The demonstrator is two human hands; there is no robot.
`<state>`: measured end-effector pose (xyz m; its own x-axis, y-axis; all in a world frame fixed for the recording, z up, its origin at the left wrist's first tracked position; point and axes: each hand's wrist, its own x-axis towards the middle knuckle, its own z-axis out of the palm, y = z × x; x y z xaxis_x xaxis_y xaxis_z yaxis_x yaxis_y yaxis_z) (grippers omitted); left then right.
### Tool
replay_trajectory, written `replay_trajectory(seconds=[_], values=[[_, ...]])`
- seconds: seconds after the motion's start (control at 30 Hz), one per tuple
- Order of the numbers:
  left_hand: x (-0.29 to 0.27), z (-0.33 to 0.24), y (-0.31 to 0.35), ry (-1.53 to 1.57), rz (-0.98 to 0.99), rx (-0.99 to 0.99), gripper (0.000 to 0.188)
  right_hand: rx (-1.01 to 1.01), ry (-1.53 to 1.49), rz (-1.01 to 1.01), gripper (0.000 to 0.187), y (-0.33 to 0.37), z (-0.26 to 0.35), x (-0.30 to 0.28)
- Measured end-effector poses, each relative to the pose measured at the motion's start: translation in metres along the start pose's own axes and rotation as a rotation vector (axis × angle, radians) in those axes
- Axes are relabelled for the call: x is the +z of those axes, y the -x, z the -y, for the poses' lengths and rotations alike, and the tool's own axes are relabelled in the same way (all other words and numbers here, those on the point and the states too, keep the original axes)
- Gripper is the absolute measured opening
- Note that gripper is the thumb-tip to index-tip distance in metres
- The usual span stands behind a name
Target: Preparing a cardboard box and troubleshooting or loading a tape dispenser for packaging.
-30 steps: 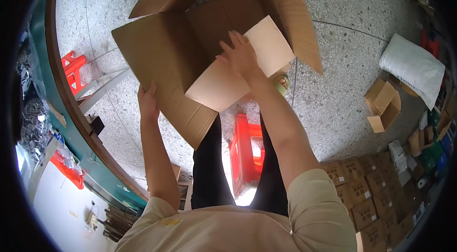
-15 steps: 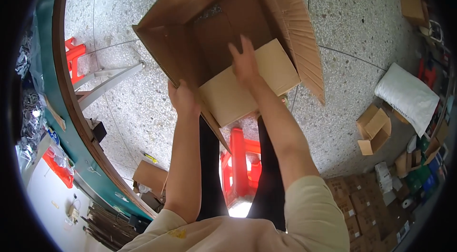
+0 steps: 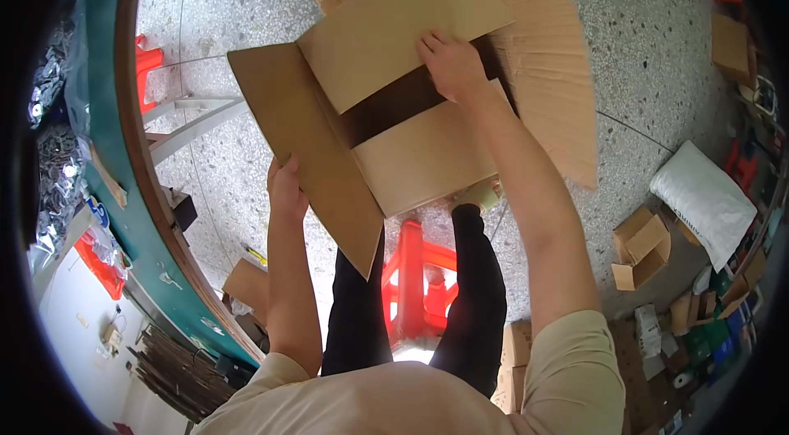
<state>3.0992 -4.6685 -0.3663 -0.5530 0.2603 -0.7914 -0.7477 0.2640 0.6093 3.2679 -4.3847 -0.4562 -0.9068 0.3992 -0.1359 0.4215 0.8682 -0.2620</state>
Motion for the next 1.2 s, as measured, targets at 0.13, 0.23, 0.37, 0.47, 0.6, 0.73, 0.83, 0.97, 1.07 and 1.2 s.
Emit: replay_trajectory(seconds=[0.13,0.23,0.37,0.47,0.6,0.73,0.83,0.97,1.07,1.2], values=[[0.065,0.034,0.001,-0.789,-0.099,0.388,0.06,0.05,0.014,0.133,0.075,0.017,0.003,0.011],[0.108,0.08,-0.015,-0.816,0.093,0.488,0.072,0.074,-0.033,0.295,0.084,0.008,0.009,0.016],[0.156,0.112,-0.028,-1.304,-0.088,0.346,0.084,0.084,-0.091,0.35,0.069,0.01,-0.014,0.017],[0.123,0.136,-0.059,-1.637,-0.152,0.518,0.088,0.092,-0.256,-0.11,0.039,0.015,0.0,-0.018],[0.128,0.123,-0.055,-1.83,-0.102,0.599,0.089,0.506,0.092,-0.819,0.041,0.103,-0.018,-0.135],[0.106,0.118,-0.058,-1.825,-0.075,0.724,0.094,0.556,0.117,-0.213,0.049,0.171,-0.039,-0.127],[0.064,0.111,-0.07,-1.584,-0.35,0.467,0.106,0.858,-1.147,-0.358,0.045,0.169,-0.008,-0.13],[0.047,0.141,-0.085,-0.974,-0.403,0.093,0.118,0.752,-0.857,-0.366,0.035,0.146,-0.03,-0.073],[0.037,0.143,-0.099,-0.826,-0.401,0.112,0.118,0.441,-1.131,-0.103,0.037,0.121,-0.03,-0.016],[0.026,0.158,-0.112,-0.737,-0.4,0.211,0.116,0.345,0.039,-0.349,0.064,0.117,-0.046,0.069]])
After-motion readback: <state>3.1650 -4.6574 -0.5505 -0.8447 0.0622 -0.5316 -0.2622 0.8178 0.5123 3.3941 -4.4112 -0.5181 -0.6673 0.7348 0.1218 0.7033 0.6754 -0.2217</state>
